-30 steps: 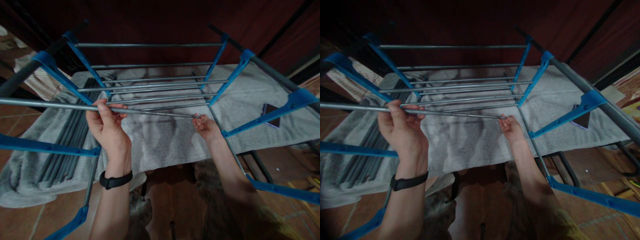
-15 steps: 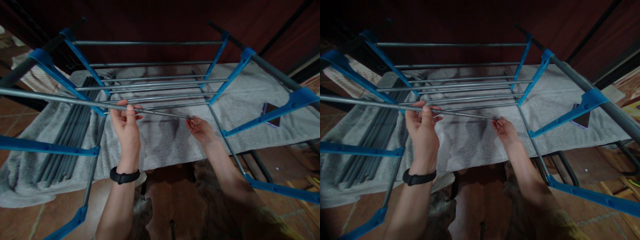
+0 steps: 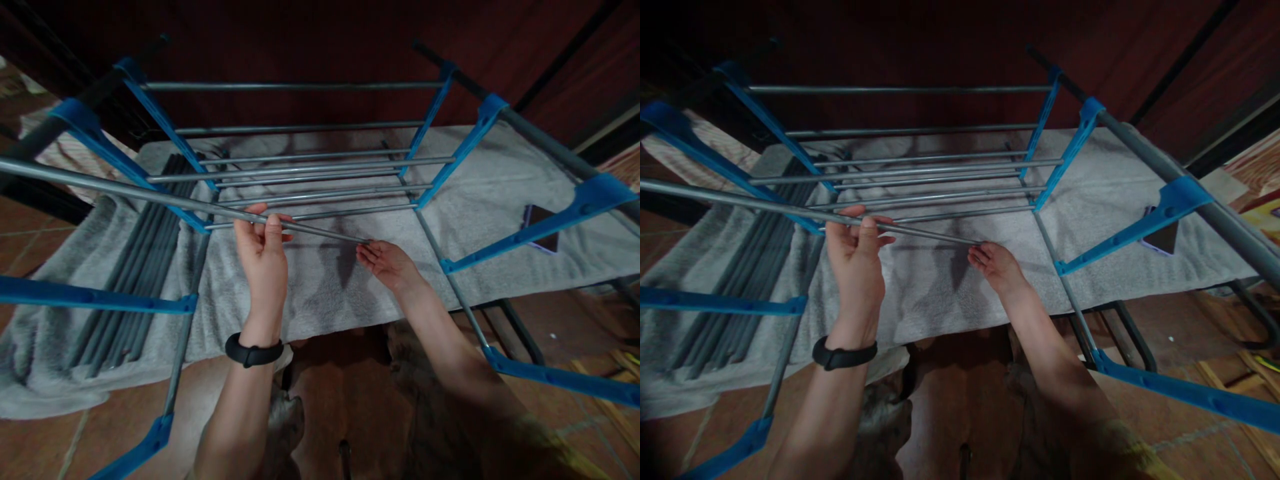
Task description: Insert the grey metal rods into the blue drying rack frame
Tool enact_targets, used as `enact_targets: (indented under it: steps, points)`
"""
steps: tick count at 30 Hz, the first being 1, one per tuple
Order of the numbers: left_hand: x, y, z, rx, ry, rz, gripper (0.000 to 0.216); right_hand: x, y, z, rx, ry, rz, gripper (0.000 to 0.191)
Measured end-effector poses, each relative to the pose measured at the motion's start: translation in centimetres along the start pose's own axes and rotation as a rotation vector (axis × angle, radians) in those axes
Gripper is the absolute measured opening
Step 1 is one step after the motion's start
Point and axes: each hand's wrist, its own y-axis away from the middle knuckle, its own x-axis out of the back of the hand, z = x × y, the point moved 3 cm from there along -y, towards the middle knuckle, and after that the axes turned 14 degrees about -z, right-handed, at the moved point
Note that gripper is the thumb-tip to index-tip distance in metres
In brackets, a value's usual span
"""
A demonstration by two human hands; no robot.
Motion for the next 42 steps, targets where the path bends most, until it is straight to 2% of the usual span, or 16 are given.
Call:
enact_targets:
  steps: [16,27,36,42]
  points:
    - [-0.9,0.3,0.4,0.005,-0.014,-0.029,0.026,-1.3,0.7,2.6,-0.080,0.103,-0.083,0.020]
    - [-1.0,0.4,0.5,0.003,-0.008,-0.026,0.029,-1.7,0.7,2.8,-0.065,0.154,-0.123,0.020]
    - [-1.4,0.6,0.2,0.005,-0.015,-0.060,0.031,-2.2,0.9,3.6,-0.086,0.223,-0.209,0.019]
    - [-1.6,0.6,0.0,-0.002,0.012,-0.083,0.032,-2.1,0.9,3.4,-0.042,0.265,-0.234,0.018]
